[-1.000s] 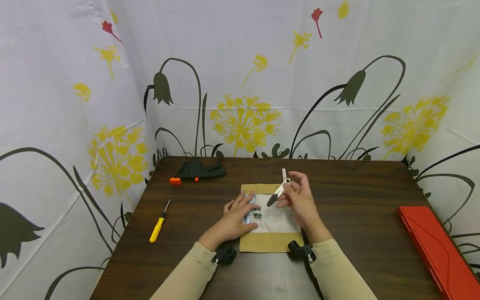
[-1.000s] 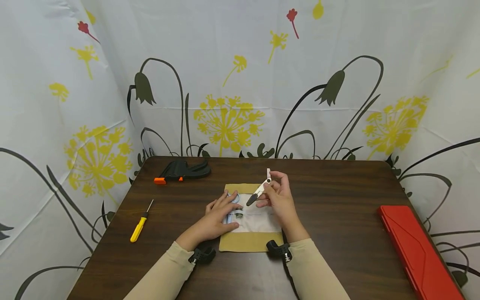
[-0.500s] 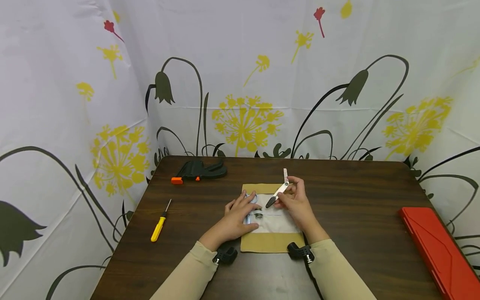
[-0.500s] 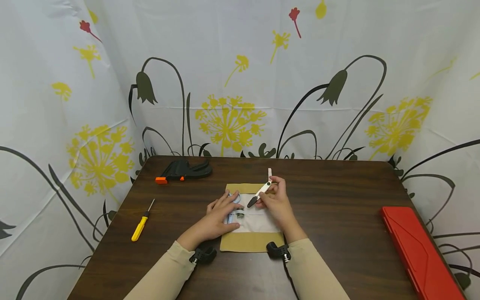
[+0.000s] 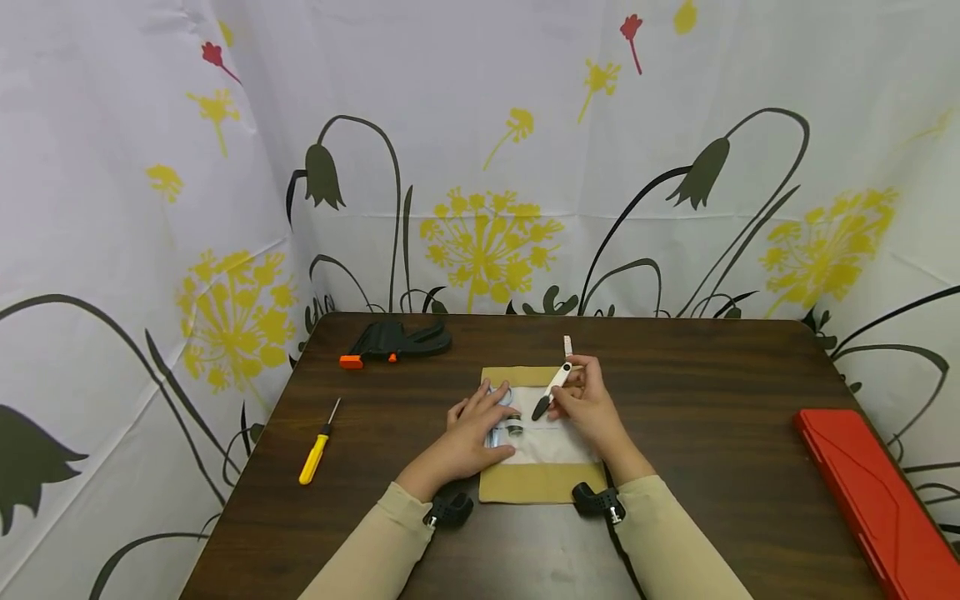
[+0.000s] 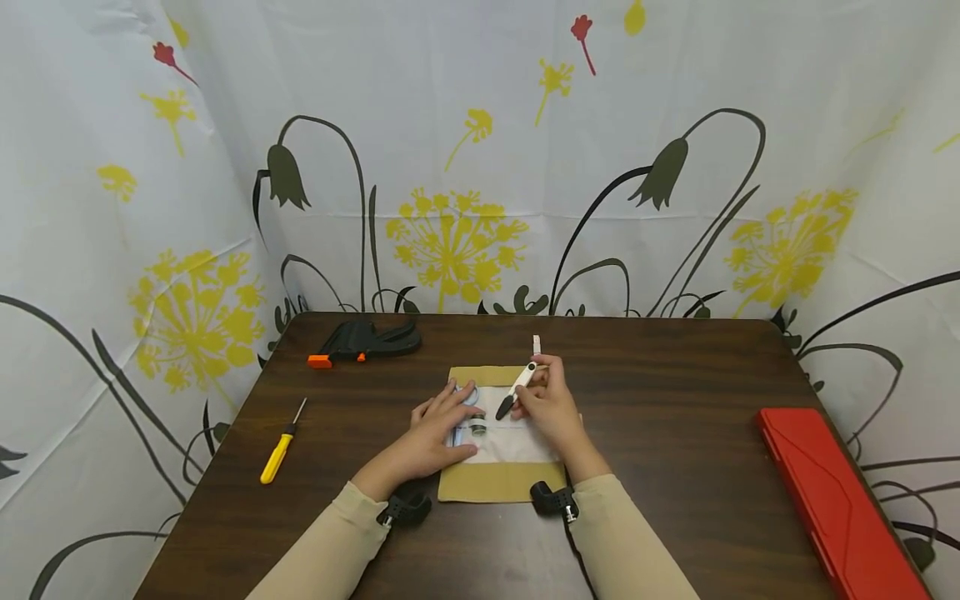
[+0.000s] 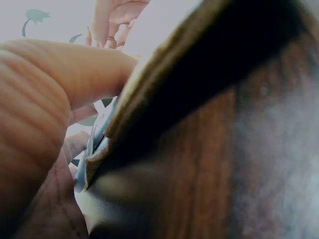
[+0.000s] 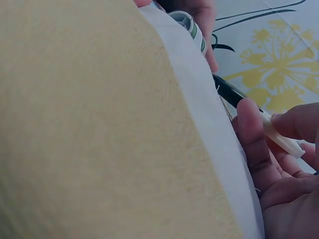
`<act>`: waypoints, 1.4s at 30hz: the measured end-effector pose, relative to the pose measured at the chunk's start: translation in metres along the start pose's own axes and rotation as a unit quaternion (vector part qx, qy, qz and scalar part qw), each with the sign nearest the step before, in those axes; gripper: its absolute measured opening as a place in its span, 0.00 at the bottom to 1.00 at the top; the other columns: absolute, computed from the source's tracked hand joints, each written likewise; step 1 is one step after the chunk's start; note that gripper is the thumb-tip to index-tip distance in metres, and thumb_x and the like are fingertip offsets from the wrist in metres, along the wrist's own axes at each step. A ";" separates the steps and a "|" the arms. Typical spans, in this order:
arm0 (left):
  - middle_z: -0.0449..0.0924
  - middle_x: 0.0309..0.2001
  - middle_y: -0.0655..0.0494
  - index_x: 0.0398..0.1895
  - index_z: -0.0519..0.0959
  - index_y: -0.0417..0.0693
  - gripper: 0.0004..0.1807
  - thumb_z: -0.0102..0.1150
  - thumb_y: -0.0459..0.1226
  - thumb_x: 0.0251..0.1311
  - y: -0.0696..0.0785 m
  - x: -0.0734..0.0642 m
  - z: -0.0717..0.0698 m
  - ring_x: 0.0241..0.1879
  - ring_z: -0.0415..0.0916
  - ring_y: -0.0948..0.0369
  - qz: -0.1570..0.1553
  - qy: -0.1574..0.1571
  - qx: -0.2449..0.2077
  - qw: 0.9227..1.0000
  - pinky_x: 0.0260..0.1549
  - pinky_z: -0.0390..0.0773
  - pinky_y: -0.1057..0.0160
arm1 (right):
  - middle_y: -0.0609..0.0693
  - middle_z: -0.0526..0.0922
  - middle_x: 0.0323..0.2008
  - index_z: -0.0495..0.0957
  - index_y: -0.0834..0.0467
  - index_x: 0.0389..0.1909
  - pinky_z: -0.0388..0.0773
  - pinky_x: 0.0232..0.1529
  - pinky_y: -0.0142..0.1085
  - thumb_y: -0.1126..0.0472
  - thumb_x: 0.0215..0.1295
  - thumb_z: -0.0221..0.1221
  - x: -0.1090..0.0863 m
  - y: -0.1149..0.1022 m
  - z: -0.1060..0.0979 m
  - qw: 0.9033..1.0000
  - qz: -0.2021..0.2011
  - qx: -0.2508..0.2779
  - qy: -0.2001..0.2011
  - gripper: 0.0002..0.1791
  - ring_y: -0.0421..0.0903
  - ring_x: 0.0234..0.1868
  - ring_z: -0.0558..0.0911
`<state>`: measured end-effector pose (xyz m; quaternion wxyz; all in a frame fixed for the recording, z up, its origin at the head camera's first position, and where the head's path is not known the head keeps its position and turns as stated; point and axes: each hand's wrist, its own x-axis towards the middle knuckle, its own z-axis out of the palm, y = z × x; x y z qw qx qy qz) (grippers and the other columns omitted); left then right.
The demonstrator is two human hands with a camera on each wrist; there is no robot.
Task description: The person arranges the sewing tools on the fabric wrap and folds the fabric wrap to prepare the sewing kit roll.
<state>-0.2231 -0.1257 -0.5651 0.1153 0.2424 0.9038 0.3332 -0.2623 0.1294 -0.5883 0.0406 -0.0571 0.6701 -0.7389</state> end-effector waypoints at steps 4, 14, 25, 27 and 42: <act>0.48 0.91 0.54 0.73 0.78 0.58 0.30 0.72 0.45 0.70 -0.001 -0.002 0.002 0.91 0.33 0.46 -0.003 -0.006 0.000 1.000 0.77 0.40 0.25 | 0.60 0.75 0.49 0.54 0.60 0.79 0.90 0.35 0.36 0.76 0.76 0.59 -0.001 0.002 0.001 1.000 0.013 -0.027 -0.005 0.37 0.44 0.30 0.85; 0.49 0.90 0.52 0.74 0.77 0.57 0.30 0.72 0.45 0.71 -0.001 -0.001 0.000 0.91 0.33 0.45 0.002 0.000 0.004 1.000 0.77 0.41 0.25 | 0.64 0.76 0.52 0.55 0.60 0.78 0.90 0.36 0.37 0.76 0.76 0.59 -0.002 -0.005 0.003 0.998 0.016 -0.050 -0.023 0.36 0.45 0.33 0.85; 0.49 0.90 0.54 0.74 0.78 0.59 0.30 0.72 0.45 0.70 0.001 -0.001 0.000 0.91 0.33 0.46 -0.003 0.000 0.008 1.000 0.77 0.41 0.24 | 0.63 0.75 0.51 0.55 0.60 0.79 0.89 0.35 0.37 0.75 0.77 0.58 -0.001 -0.004 0.001 0.998 0.025 -0.046 -0.031 0.36 0.47 0.33 0.85; 0.49 0.90 0.55 0.74 0.78 0.59 0.30 0.72 0.45 0.70 0.001 -0.001 0.000 0.91 0.33 0.46 -0.004 -0.001 0.010 1.000 0.77 0.41 0.25 | 0.63 0.76 0.50 0.55 0.61 0.79 0.89 0.36 0.37 0.75 0.78 0.57 -0.001 -0.005 0.001 0.998 0.030 -0.043 -0.030 0.35 0.47 0.33 0.85; 0.47 0.90 0.49 0.77 0.75 0.63 0.32 0.71 0.43 0.71 0.000 -0.002 -0.002 0.90 0.32 0.43 0.016 -0.014 0.007 1.000 0.76 0.40 0.23 | 0.62 0.73 0.51 0.50 0.62 0.77 0.92 0.35 0.43 0.73 0.80 0.55 -0.001 -0.005 0.002 0.998 0.049 -0.039 -0.014 0.33 0.48 0.30 0.88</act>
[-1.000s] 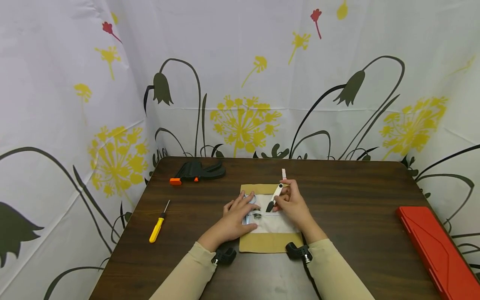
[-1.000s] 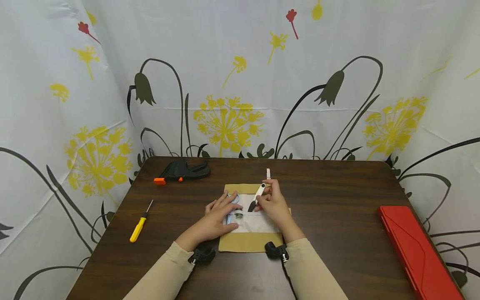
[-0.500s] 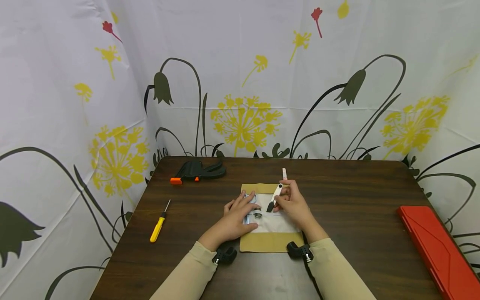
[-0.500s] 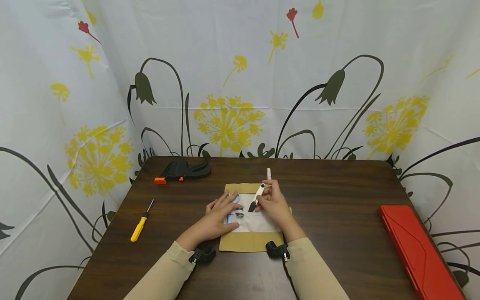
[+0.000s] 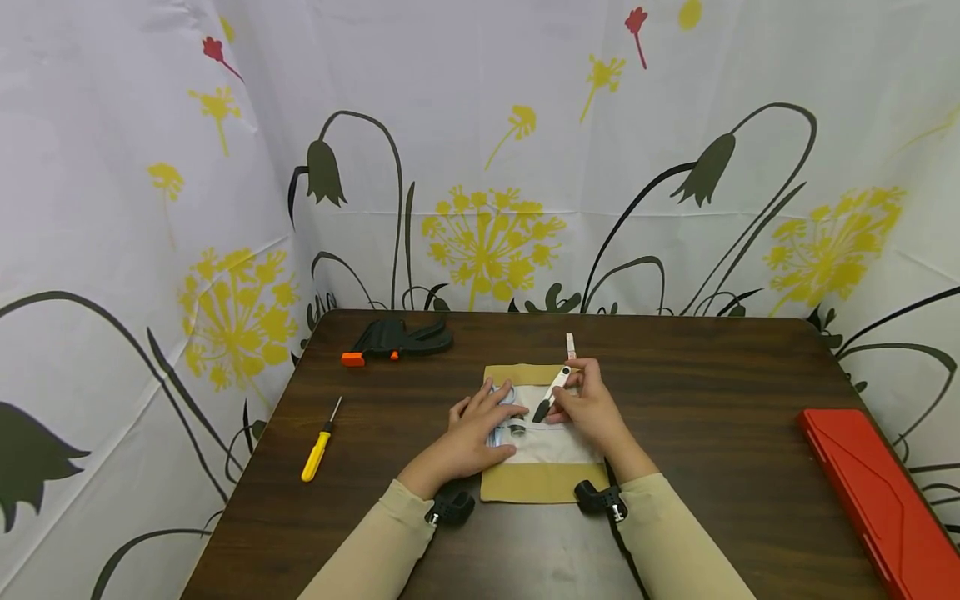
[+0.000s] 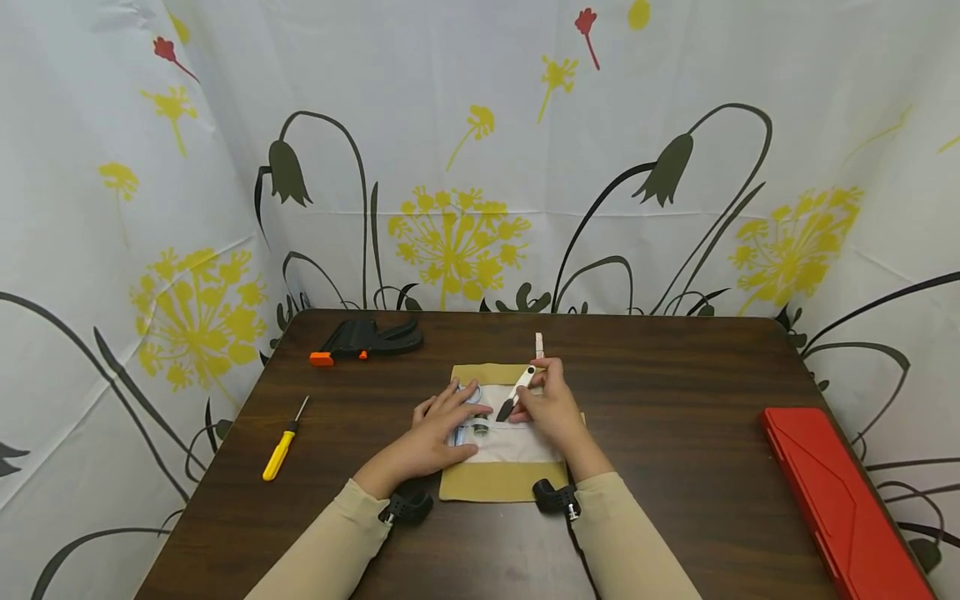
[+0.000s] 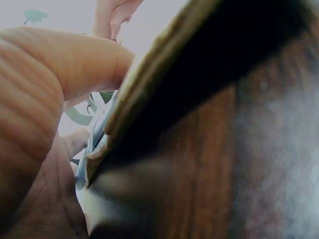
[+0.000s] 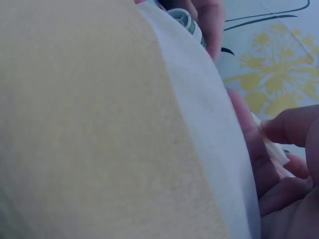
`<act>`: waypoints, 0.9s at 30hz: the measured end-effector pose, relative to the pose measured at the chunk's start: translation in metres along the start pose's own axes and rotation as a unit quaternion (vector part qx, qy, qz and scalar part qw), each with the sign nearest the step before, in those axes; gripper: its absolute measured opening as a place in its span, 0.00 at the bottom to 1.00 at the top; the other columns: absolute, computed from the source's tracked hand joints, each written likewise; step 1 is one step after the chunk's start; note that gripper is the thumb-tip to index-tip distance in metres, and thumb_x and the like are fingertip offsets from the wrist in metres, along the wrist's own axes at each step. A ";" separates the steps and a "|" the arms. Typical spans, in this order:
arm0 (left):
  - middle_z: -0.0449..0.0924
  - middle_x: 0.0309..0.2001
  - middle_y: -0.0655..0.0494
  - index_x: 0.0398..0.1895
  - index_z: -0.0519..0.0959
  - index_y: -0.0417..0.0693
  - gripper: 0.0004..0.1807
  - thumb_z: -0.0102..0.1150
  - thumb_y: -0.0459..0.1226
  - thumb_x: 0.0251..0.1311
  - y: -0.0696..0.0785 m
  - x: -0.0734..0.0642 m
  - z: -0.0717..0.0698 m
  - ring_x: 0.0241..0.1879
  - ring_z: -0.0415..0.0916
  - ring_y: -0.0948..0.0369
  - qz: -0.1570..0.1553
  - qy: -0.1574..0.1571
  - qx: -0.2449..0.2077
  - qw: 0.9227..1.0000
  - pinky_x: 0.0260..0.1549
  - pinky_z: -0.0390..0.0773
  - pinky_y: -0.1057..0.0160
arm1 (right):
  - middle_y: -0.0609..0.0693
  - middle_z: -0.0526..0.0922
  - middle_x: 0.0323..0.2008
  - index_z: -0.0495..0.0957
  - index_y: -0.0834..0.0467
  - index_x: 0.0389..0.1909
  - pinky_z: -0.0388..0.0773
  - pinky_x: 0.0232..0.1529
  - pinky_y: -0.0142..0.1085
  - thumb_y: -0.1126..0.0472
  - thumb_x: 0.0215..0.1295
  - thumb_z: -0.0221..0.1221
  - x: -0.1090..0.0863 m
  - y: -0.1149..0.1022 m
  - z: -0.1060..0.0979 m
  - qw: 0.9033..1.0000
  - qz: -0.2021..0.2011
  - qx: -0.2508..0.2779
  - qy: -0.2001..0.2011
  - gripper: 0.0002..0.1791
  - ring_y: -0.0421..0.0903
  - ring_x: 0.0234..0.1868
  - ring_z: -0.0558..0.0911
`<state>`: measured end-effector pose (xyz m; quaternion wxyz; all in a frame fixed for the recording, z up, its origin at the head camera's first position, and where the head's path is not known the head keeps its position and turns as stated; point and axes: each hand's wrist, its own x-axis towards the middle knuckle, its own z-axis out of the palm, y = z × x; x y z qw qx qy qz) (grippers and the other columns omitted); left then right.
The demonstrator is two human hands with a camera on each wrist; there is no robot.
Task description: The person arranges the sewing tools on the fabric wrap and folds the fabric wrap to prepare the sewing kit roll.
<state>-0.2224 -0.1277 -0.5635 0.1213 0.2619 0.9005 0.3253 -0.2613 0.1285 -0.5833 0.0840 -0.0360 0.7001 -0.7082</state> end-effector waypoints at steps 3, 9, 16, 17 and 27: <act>0.46 0.91 0.51 0.77 0.75 0.69 0.31 0.70 0.44 0.72 0.001 0.001 -0.001 0.91 0.32 0.43 -0.005 -0.003 0.009 1.000 0.76 0.39 0.23 | 0.62 0.72 0.52 0.51 0.61 0.77 0.92 0.35 0.44 0.73 0.80 0.55 0.001 0.001 0.000 1.000 -0.001 -0.004 -0.003 0.33 0.48 0.30 0.88; 0.47 0.91 0.54 0.72 0.78 0.76 0.26 0.65 0.45 0.73 0.004 0.001 0.001 0.91 0.32 0.44 -0.019 -0.010 0.032 0.999 0.78 0.38 0.24 | 0.63 0.75 0.50 0.59 0.59 0.77 0.89 0.27 0.43 0.71 0.79 0.58 -0.001 0.001 -0.003 0.998 -0.007 -0.046 -0.040 0.31 0.49 0.28 0.87; 0.46 0.91 0.57 0.72 0.77 0.77 0.23 0.63 0.50 0.76 0.006 0.002 0.005 0.91 0.33 0.46 -0.031 -0.002 0.058 0.998 0.79 0.40 0.25 | 0.62 0.74 0.50 0.54 0.59 0.77 0.91 0.33 0.46 0.71 0.80 0.57 -0.001 -0.002 -0.003 0.999 -0.009 -0.017 -0.033 0.32 0.50 0.30 0.88; 0.46 0.91 0.57 0.72 0.77 0.77 0.22 0.62 0.51 0.77 0.006 0.002 0.006 0.91 0.33 0.46 -0.033 0.000 0.061 0.998 0.79 0.40 0.25 | 0.62 0.73 0.49 0.54 0.59 0.76 0.92 0.34 0.46 0.71 0.80 0.57 -0.001 -0.003 -0.003 1.000 -0.006 -0.010 -0.027 0.32 0.50 0.29 0.89; 0.48 0.90 0.55 0.70 0.78 0.76 0.21 0.62 0.49 0.78 0.008 0.004 0.007 0.90 0.35 0.45 -0.041 0.015 0.060 0.997 0.79 0.43 0.25 | 0.63 0.72 0.51 0.54 0.64 0.77 0.92 0.35 0.43 0.74 0.80 0.55 0.000 0.000 -0.004 0.999 -0.030 0.008 -0.036 0.31 0.47 0.30 0.87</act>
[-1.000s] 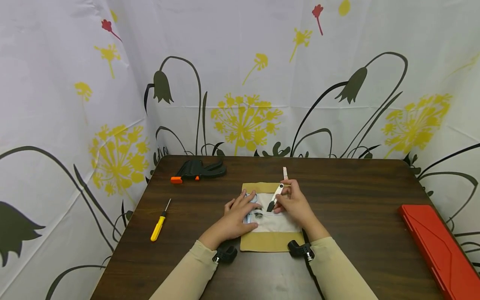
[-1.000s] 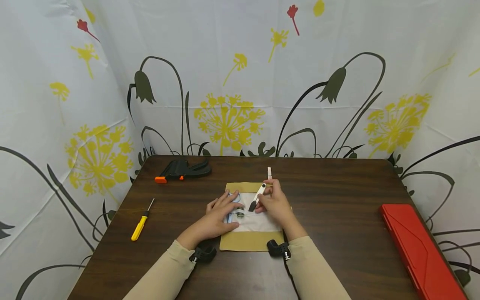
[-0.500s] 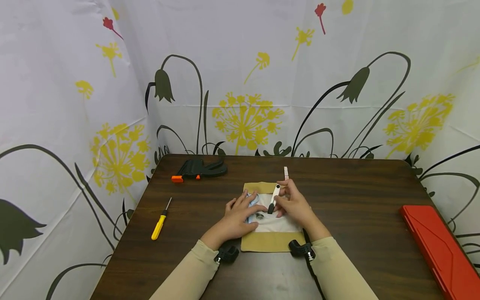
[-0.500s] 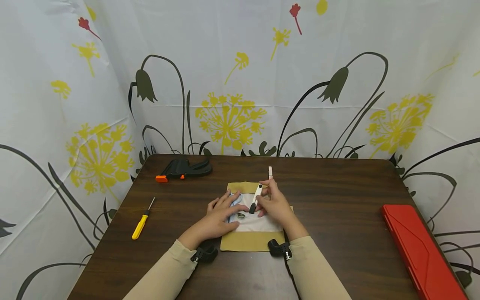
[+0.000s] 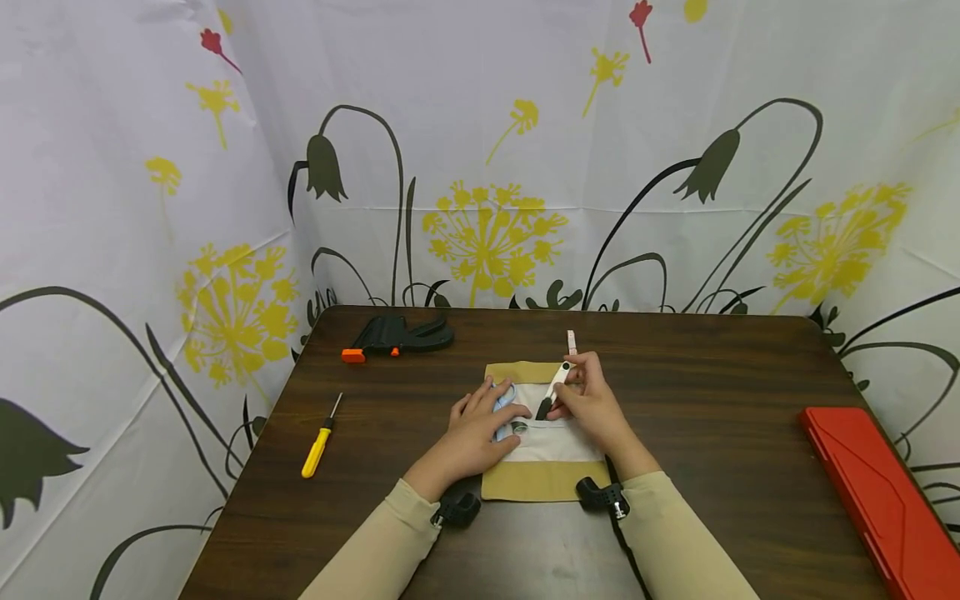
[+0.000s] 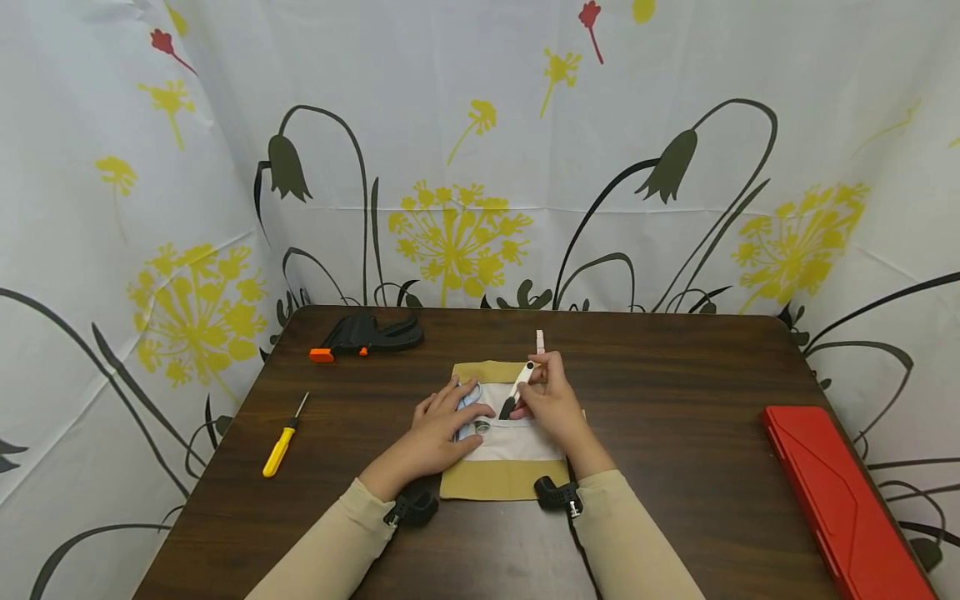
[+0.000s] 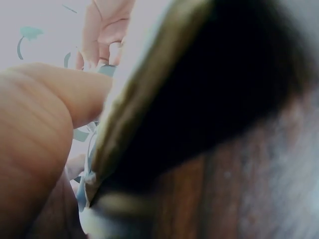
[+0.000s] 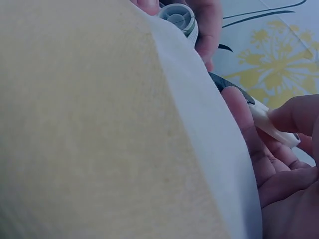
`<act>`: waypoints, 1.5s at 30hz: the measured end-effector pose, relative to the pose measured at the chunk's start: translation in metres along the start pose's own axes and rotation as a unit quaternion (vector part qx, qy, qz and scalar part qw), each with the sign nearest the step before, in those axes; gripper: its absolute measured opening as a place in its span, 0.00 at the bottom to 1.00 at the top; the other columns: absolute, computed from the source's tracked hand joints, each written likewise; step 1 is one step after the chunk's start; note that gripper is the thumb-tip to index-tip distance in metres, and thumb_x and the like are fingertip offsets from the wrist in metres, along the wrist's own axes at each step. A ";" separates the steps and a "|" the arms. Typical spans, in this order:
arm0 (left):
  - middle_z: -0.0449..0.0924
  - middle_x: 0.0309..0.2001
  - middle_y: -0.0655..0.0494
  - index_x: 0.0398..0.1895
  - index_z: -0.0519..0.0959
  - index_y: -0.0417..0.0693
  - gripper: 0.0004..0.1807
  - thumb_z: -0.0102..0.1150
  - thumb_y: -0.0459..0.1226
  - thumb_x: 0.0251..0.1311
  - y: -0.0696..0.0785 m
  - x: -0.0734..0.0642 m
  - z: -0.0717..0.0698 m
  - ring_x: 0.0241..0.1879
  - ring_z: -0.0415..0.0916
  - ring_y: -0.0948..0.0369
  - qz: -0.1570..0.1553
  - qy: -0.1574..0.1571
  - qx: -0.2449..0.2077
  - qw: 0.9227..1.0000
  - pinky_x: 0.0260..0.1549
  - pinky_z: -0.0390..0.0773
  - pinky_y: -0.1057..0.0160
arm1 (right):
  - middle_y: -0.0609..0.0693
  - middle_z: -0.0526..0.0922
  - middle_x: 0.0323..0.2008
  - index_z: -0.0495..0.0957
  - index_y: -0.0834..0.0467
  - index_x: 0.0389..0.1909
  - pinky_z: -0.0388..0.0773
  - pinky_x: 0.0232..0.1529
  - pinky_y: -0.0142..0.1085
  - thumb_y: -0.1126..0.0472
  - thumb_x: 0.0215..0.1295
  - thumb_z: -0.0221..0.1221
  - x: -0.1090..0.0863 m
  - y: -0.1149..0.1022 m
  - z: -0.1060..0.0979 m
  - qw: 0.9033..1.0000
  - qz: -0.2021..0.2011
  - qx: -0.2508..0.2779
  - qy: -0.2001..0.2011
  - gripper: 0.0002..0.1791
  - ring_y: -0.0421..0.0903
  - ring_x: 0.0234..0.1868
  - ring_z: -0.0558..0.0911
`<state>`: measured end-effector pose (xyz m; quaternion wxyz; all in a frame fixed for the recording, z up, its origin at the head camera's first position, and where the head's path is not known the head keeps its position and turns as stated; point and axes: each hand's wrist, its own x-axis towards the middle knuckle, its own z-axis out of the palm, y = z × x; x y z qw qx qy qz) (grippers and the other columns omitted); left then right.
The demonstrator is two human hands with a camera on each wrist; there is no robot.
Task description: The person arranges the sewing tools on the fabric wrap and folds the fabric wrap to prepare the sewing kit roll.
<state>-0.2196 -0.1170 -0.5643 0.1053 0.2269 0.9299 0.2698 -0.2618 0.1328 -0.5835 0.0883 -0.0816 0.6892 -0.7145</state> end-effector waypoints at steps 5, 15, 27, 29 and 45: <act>0.48 0.90 0.53 0.71 0.80 0.77 0.22 0.62 0.47 0.78 0.001 -0.001 -0.001 0.90 0.33 0.44 0.006 -0.006 -0.004 1.000 0.79 0.42 0.25 | 0.62 0.73 0.47 0.59 0.63 0.76 0.90 0.33 0.40 0.74 0.78 0.58 -0.002 0.001 -0.002 1.000 -0.004 -0.027 -0.011 0.31 0.47 0.31 0.86; 0.48 0.90 0.52 0.68 0.80 0.75 0.19 0.62 0.50 0.78 0.003 -0.001 0.001 0.90 0.33 0.44 0.002 0.002 0.001 1.000 0.79 0.41 0.25 | 0.59 0.75 0.44 0.56 0.63 0.75 0.92 0.35 0.45 0.72 0.80 0.57 -0.001 -0.002 -0.002 0.999 0.051 -0.001 0.004 0.30 0.50 0.31 0.88; 0.43 0.91 0.51 0.61 0.85 0.79 0.19 0.60 0.40 0.79 -0.009 -0.005 -0.005 0.90 0.25 0.42 0.052 -0.034 -0.038 0.997 0.77 0.35 0.23 | 0.60 0.73 0.48 0.55 0.62 0.75 0.91 0.34 0.43 0.73 0.81 0.55 -0.001 0.002 -0.001 1.000 0.022 0.009 0.001 0.29 0.48 0.33 0.85; 0.42 0.91 0.52 0.63 0.85 0.82 0.21 0.58 0.40 0.79 -0.009 -0.004 -0.004 0.90 0.24 0.42 0.052 -0.040 -0.023 0.998 0.78 0.35 0.23 | 0.61 0.74 0.48 0.55 0.62 0.75 0.91 0.34 0.43 0.73 0.81 0.55 -0.001 0.002 -0.001 1.000 0.018 0.004 -0.006 0.29 0.49 0.34 0.85; 0.41 0.92 0.57 0.61 0.84 0.81 0.15 0.62 0.48 0.78 -0.007 -0.006 -0.004 0.90 0.25 0.43 0.059 -0.043 -0.001 0.997 0.78 0.34 0.22 | 0.60 0.72 0.47 0.57 0.61 0.76 0.89 0.27 0.42 0.72 0.80 0.58 -0.001 -0.002 0.000 0.999 0.011 -0.028 -0.021 0.31 0.48 0.33 0.85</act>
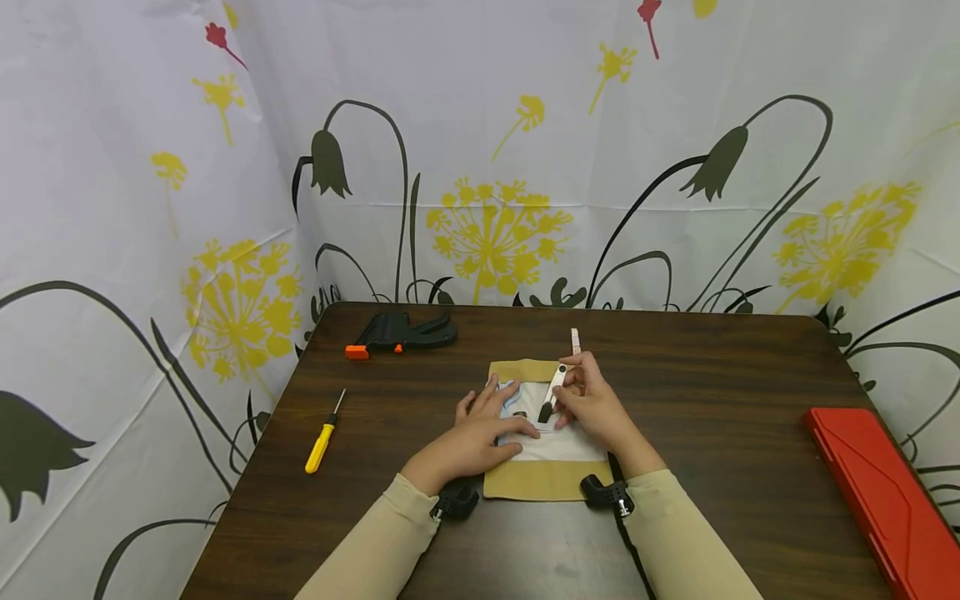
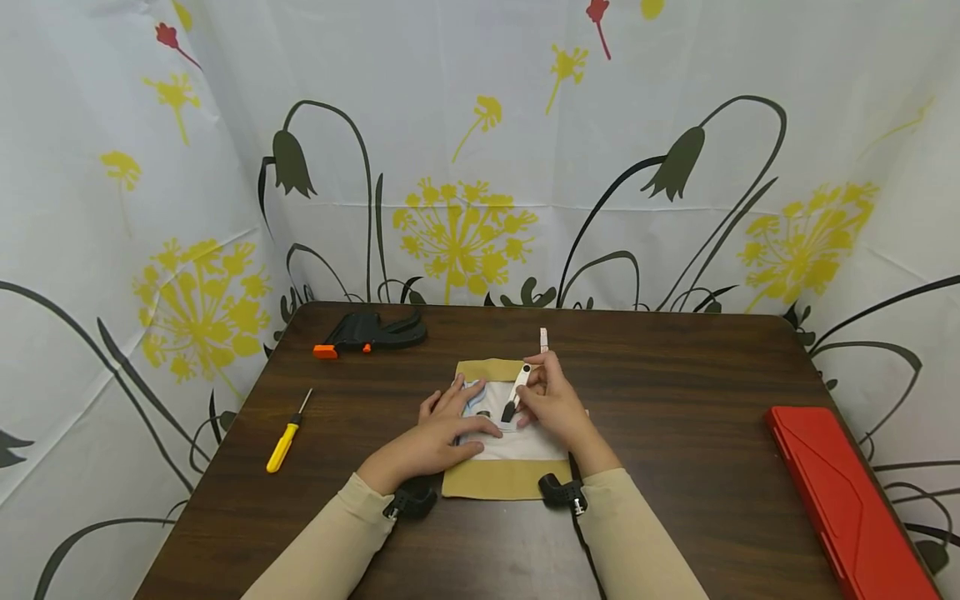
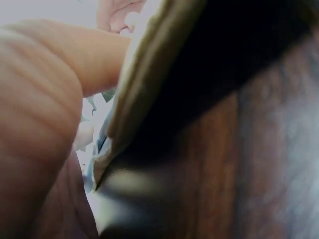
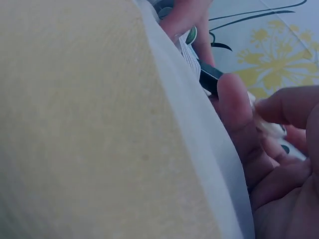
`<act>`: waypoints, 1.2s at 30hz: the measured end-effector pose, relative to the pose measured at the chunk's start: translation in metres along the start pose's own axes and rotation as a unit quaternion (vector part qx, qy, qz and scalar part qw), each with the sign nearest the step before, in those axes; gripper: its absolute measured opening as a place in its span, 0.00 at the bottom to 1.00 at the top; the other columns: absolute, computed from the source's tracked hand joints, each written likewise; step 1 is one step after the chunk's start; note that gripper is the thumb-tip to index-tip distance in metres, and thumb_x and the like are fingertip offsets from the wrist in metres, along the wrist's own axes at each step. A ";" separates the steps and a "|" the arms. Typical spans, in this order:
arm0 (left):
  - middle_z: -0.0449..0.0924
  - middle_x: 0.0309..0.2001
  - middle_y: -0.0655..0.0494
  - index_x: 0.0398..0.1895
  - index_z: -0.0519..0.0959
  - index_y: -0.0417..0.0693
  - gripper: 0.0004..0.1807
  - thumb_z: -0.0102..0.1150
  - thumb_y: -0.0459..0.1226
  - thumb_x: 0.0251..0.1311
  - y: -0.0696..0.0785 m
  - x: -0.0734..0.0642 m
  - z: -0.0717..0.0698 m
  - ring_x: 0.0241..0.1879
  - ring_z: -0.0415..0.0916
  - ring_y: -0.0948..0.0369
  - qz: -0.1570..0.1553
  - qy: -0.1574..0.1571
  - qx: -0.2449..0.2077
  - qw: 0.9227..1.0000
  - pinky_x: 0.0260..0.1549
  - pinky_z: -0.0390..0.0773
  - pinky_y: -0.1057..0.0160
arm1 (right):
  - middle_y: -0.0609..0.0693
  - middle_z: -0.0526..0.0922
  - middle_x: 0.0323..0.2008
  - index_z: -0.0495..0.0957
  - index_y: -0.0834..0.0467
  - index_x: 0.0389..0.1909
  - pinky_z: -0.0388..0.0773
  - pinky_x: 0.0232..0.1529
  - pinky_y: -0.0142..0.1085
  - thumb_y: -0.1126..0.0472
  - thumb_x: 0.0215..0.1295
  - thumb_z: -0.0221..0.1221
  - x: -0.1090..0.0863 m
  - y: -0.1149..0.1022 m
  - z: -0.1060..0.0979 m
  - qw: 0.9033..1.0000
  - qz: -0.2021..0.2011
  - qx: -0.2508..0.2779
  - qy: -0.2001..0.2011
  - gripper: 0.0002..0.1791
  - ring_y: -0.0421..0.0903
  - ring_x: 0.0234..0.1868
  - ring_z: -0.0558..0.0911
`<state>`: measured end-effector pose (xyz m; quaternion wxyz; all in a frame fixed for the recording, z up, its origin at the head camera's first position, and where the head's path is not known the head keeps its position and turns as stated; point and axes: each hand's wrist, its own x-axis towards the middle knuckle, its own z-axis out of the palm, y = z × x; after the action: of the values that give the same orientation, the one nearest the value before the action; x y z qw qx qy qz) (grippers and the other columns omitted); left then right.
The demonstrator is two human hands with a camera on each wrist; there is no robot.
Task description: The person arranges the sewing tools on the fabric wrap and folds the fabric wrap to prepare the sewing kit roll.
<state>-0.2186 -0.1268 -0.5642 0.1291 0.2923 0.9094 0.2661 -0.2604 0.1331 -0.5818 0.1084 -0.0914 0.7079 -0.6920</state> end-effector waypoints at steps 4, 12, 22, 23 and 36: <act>0.42 0.91 0.54 0.63 0.82 0.78 0.17 0.66 0.46 0.76 0.000 0.001 -0.002 0.90 0.26 0.40 0.005 0.003 -0.012 1.000 0.76 0.34 0.20 | 0.59 0.71 0.46 0.52 0.63 0.74 0.91 0.31 0.43 0.72 0.80 0.57 0.002 0.000 0.003 1.000 0.006 0.017 0.022 0.31 0.48 0.34 0.85; 0.56 0.87 0.48 0.61 0.80 0.65 0.14 0.65 0.44 0.77 0.008 0.004 -0.018 0.90 0.30 0.38 -0.056 0.008 -0.104 0.993 0.74 0.31 0.19 | 0.60 0.73 0.45 0.53 0.64 0.75 0.90 0.30 0.43 0.72 0.80 0.56 0.006 0.002 0.010 0.999 -0.003 0.042 0.012 0.31 0.48 0.31 0.84; 0.72 0.71 0.47 0.31 0.84 0.66 0.08 0.70 0.45 0.70 0.026 0.031 0.000 0.74 0.61 0.38 -0.112 0.105 -0.042 0.987 0.67 0.50 0.24 | 0.58 0.71 0.45 0.56 0.63 0.77 0.88 0.27 0.40 0.72 0.80 0.58 0.003 0.007 0.003 0.999 -0.010 0.050 0.003 0.32 0.47 0.33 0.86; 0.72 0.71 0.47 0.30 0.83 0.66 0.09 0.71 0.44 0.69 0.026 0.031 0.002 0.73 0.61 0.38 -0.111 0.113 -0.041 0.986 0.67 0.51 0.24 | 0.58 0.71 0.45 0.55 0.63 0.77 0.89 0.28 0.41 0.72 0.80 0.58 0.004 0.007 0.002 0.999 -0.011 0.046 0.002 0.32 0.47 0.33 0.86; 0.68 0.72 0.49 0.28 0.81 0.71 0.12 0.69 0.43 0.70 0.018 0.039 0.016 0.78 0.52 0.37 -0.104 0.138 -0.102 0.980 0.70 0.37 0.27 | 0.60 0.73 0.45 0.58 0.62 0.77 0.89 0.28 0.43 0.71 0.80 0.59 0.003 0.001 -0.005 1.000 -0.001 0.027 -0.015 0.31 0.48 0.34 0.86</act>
<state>-0.2349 -0.0842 -0.5708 0.0588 0.1416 0.9123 0.3798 -0.2643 0.1374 -0.5831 0.1209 -0.0994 0.6873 -0.7093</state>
